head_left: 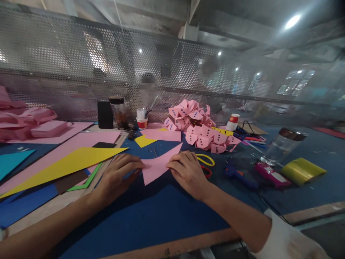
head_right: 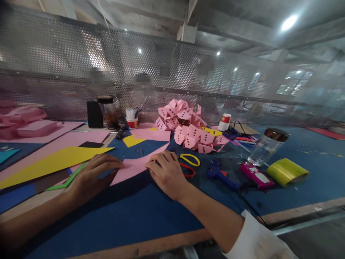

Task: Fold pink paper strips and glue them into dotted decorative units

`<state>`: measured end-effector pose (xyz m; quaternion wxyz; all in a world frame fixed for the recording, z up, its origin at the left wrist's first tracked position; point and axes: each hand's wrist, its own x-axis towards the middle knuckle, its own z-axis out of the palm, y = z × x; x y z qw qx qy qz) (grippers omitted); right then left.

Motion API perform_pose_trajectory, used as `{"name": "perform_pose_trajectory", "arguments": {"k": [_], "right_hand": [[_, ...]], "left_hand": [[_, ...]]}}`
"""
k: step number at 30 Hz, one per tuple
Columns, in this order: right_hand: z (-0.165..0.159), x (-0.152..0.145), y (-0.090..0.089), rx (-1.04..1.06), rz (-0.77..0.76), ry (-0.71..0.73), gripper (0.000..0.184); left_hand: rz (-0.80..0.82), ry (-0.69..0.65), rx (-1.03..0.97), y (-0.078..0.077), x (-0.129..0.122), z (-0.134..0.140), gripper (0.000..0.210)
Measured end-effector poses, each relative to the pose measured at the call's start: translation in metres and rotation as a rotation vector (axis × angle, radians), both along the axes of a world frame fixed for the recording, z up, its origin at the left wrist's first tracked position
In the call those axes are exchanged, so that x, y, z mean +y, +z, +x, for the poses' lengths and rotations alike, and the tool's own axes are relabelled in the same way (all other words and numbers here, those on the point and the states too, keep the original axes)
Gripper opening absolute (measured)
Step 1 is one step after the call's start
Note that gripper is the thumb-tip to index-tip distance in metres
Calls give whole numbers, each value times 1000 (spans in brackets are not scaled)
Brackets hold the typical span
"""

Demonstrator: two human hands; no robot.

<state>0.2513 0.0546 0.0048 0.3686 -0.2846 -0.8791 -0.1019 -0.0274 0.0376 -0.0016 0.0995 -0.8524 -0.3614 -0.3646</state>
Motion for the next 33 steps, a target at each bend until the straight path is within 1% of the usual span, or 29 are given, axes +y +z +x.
{"name": "perform_pose_trajectory", "arguments": {"k": [2,6,9,15,18,20,22,25,28,33], "right_hand": [[0,0,-1,-41,0,9,14],[-3,-2,-1,-101,-17,91,15],[-6,-2,-4,-112,-51,140,15],[-7,5,-14,-164,-136,184,15],[-6,7,-16,-192,-169,195,17],[-6,7,-16,-198,-200,202,17],[-6,6,-16,-208,-238,211,22],[-6,4,-15,-220,-281,210,37],[-5,2,-15,-212,-304,178,45],[-5,1,-15,-208,-300,118,54]], "left_hand": [[-7,8,-7,-2,1,-1,18],[-23,12,-28,-3,2,1,14],[-82,12,-26,-4,2,1,14],[-217,48,-12,-8,6,-1,17],[-241,106,28,-11,12,-1,22],[-215,155,41,-11,15,0,26],[-177,184,56,-11,17,0,31],[-160,243,101,-11,18,1,40],[-167,313,158,-17,19,-1,53],[-181,349,217,-26,21,-4,65]]}}
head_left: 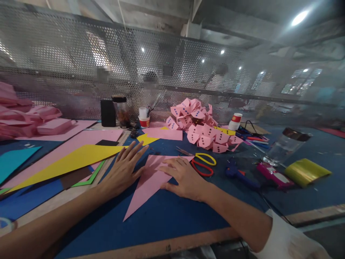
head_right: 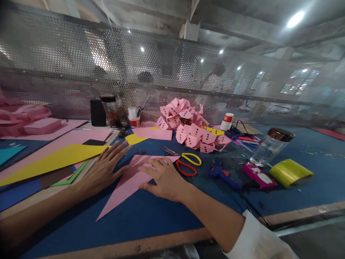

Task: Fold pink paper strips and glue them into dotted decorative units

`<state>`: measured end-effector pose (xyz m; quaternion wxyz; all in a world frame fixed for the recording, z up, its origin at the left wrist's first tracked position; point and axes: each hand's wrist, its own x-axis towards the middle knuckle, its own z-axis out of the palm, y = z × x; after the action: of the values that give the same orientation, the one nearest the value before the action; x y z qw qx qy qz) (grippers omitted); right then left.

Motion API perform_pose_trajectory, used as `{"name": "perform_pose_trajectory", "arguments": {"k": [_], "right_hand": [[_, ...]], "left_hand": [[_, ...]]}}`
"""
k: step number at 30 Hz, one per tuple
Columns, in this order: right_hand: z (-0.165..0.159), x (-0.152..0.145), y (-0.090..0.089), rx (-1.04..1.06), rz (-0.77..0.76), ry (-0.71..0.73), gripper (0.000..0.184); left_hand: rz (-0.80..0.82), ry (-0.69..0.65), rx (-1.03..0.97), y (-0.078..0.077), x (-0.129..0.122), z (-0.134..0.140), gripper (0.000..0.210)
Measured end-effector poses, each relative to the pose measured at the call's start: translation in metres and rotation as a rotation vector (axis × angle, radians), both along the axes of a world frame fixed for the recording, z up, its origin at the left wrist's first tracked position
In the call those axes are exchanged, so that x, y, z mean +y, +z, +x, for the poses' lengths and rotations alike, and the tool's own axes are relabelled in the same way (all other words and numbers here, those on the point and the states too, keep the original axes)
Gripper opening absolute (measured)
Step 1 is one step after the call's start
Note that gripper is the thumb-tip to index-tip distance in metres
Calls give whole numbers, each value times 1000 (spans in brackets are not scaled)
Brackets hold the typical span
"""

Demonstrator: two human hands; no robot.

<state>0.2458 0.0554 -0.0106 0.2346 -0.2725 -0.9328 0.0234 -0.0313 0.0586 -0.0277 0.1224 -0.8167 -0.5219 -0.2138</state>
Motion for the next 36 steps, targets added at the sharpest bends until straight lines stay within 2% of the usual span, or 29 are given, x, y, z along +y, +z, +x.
{"name": "perform_pose_trajectory", "arguments": {"k": [9,17,27,36], "right_hand": [[0,-2,2,-36,13,-84,64],[-1,-1,1,-57,11,-89,77],[-1,-2,2,-68,1,-112,84],[-1,0,1,-84,-34,-128,87]], "left_hand": [[-11,38,-23,1,-4,4,78],[-21,39,-21,1,-4,5,82],[-36,-18,-109,10,-8,9,83],[-60,-15,-122,10,-10,9,86]]}}
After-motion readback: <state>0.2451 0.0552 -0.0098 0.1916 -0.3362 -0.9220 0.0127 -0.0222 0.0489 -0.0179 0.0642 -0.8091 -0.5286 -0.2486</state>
